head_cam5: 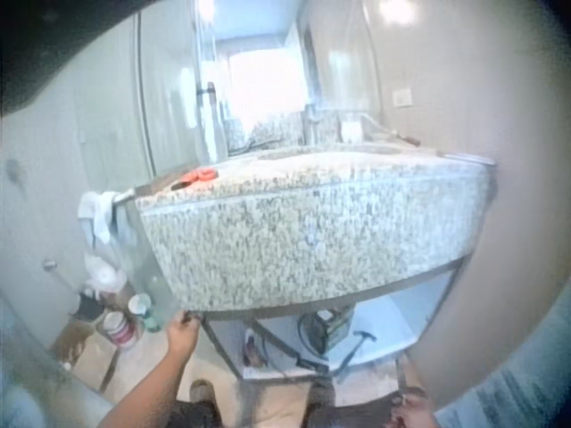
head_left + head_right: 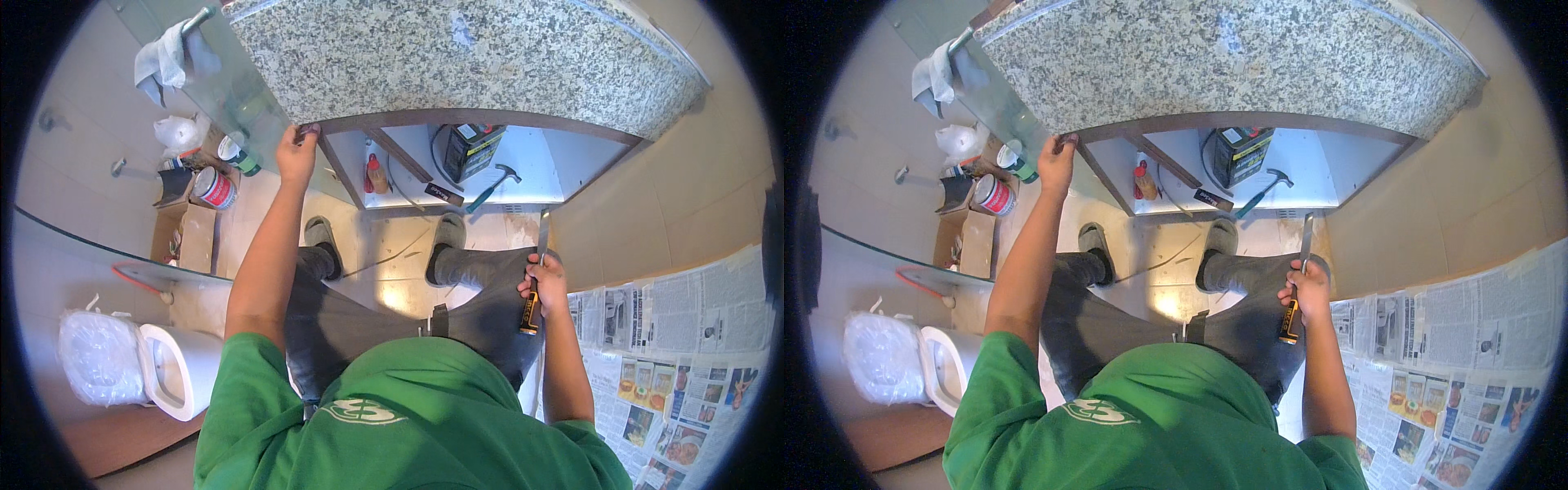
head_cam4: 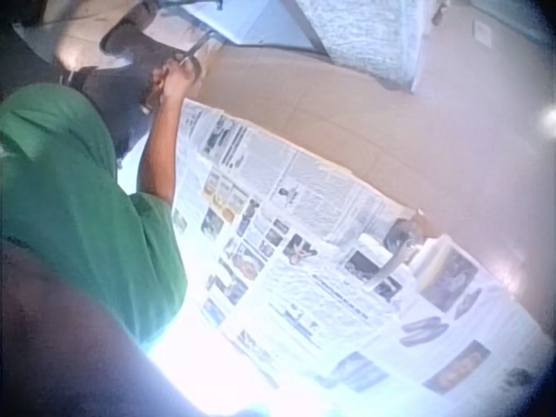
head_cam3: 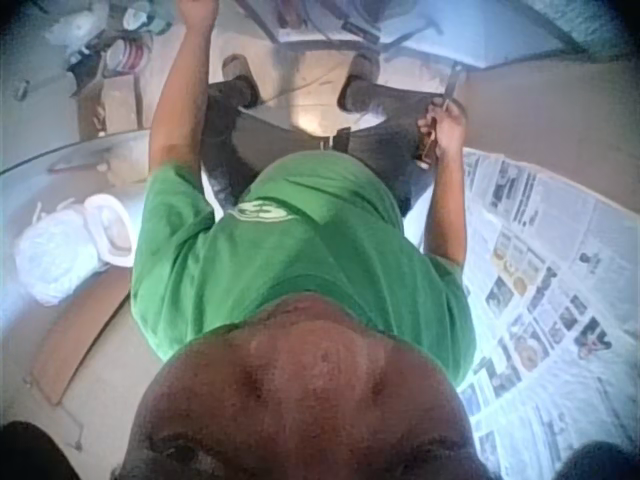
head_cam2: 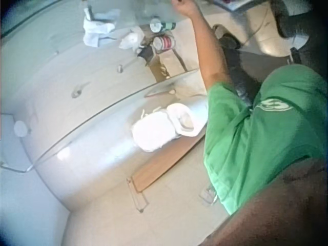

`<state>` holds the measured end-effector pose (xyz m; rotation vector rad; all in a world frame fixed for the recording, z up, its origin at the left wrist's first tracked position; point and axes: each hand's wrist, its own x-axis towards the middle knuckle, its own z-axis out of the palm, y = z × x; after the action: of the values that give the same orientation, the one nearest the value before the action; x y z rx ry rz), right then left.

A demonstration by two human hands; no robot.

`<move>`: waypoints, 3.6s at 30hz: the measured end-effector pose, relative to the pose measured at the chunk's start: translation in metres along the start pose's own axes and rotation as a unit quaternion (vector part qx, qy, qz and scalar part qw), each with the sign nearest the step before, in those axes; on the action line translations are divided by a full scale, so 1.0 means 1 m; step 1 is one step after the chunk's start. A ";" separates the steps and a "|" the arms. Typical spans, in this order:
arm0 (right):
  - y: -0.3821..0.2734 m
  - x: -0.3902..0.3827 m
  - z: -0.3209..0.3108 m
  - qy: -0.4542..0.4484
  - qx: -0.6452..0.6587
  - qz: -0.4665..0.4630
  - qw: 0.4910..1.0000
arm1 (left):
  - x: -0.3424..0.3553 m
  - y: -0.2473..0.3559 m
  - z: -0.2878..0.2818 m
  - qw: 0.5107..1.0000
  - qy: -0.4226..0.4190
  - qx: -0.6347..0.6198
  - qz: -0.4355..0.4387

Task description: The person kneels under a bathroom vanity and uses a utility knife to trim a wooden strip along the underside edge of the countertop. They repeatedly test the fit of the strip against the granite edge and adjust it by hand.

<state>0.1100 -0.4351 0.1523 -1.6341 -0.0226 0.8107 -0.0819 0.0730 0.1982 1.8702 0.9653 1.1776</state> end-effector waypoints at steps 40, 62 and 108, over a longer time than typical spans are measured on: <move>-0.001 0.002 0.005 -0.014 -0.001 -0.005 1.000 | -0.014 -0.025 0.026 0.989 0.056 -0.112 -0.075; 0.001 0.003 0.009 0.016 -0.043 0.004 0.999 | -0.013 -0.035 0.020 0.998 0.048 -0.024 0.039; -0.011 0.015 0.036 0.028 -0.135 0.023 0.990 | 0.004 -0.022 0.052 0.951 0.213 -0.202 0.099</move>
<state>0.1079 -0.3947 0.1547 -1.9177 -0.0560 0.8234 -0.0371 0.0779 0.1642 1.4346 0.6907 1.7992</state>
